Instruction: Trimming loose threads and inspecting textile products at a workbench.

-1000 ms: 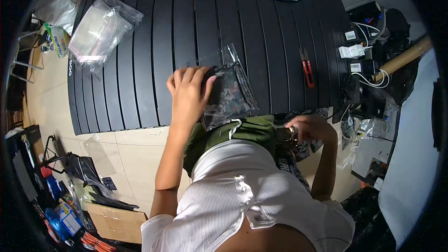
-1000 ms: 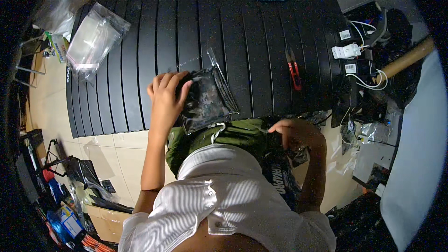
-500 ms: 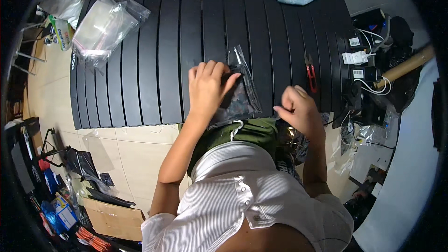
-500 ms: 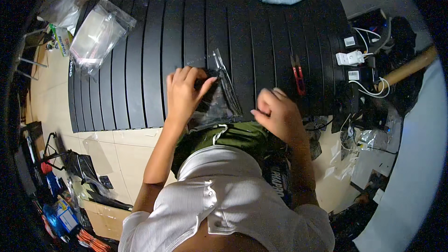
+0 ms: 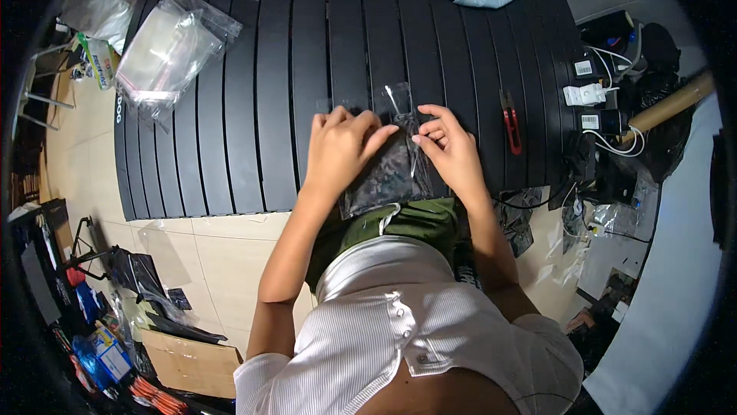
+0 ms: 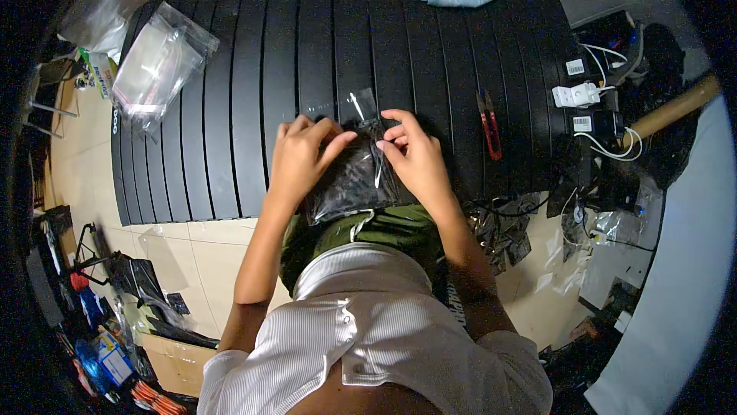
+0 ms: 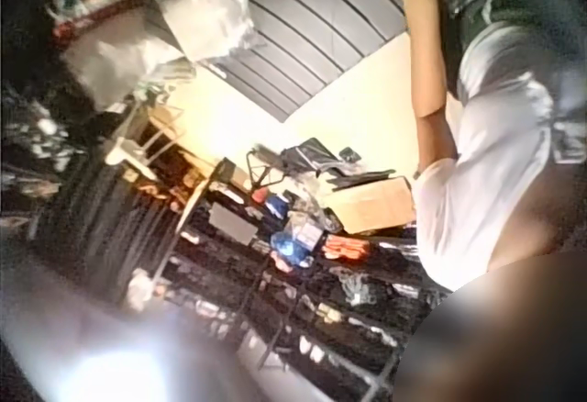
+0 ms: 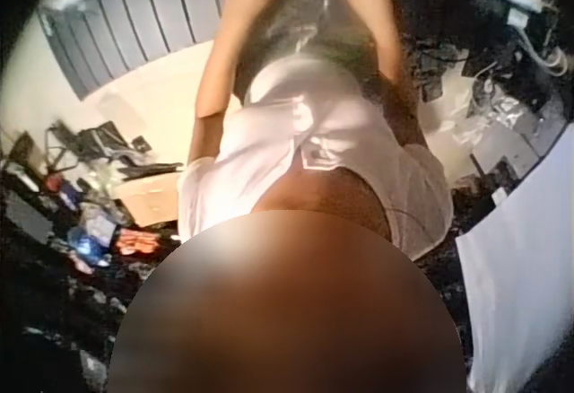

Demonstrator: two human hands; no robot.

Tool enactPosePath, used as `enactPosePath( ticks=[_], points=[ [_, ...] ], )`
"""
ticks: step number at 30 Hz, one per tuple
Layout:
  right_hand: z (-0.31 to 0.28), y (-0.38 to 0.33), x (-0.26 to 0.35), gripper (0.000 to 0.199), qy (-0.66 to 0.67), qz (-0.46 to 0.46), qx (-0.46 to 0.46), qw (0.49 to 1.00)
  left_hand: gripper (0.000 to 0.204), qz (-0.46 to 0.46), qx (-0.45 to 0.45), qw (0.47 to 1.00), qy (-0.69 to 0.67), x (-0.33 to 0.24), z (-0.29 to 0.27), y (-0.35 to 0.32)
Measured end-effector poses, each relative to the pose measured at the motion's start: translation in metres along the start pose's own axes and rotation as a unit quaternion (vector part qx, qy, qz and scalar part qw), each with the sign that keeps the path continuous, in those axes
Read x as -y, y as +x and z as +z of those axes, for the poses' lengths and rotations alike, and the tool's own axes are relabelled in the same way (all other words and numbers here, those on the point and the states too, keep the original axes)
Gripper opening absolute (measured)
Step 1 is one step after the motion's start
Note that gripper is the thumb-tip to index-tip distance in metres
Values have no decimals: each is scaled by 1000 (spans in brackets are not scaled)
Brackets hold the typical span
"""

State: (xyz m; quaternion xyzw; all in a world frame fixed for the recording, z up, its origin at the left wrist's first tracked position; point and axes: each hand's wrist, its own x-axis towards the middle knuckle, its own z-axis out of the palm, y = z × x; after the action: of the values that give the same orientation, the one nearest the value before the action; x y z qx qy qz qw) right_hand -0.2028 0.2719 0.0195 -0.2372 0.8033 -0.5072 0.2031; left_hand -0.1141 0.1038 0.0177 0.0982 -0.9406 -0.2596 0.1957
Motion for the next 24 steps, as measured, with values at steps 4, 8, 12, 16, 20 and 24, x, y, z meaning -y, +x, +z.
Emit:
enactPosePath(
  ticks=[4,8,12,16,20,24],
  points=[
    [-9,1,-8,34,-23,-17,-32,999,35,31,-37,994,94,7,-12,3],
    [-20,-6,9,16,-149,-93,-95,980,33,-4,2,999,43,6,-19,8],
    [-60,-38,5,11,-198,-17,156,967,29,-37,102,993,-52,2,-19,13],
    [-107,-85,3,14,-303,103,368,873,29,-62,151,984,-67,0,-18,24],
    [-110,-88,24,11,-252,96,465,843,38,-18,198,969,-147,12,-7,34],
    [-95,-74,9,6,-183,45,325,927,37,17,190,975,-117,14,-6,33]
  ],
)
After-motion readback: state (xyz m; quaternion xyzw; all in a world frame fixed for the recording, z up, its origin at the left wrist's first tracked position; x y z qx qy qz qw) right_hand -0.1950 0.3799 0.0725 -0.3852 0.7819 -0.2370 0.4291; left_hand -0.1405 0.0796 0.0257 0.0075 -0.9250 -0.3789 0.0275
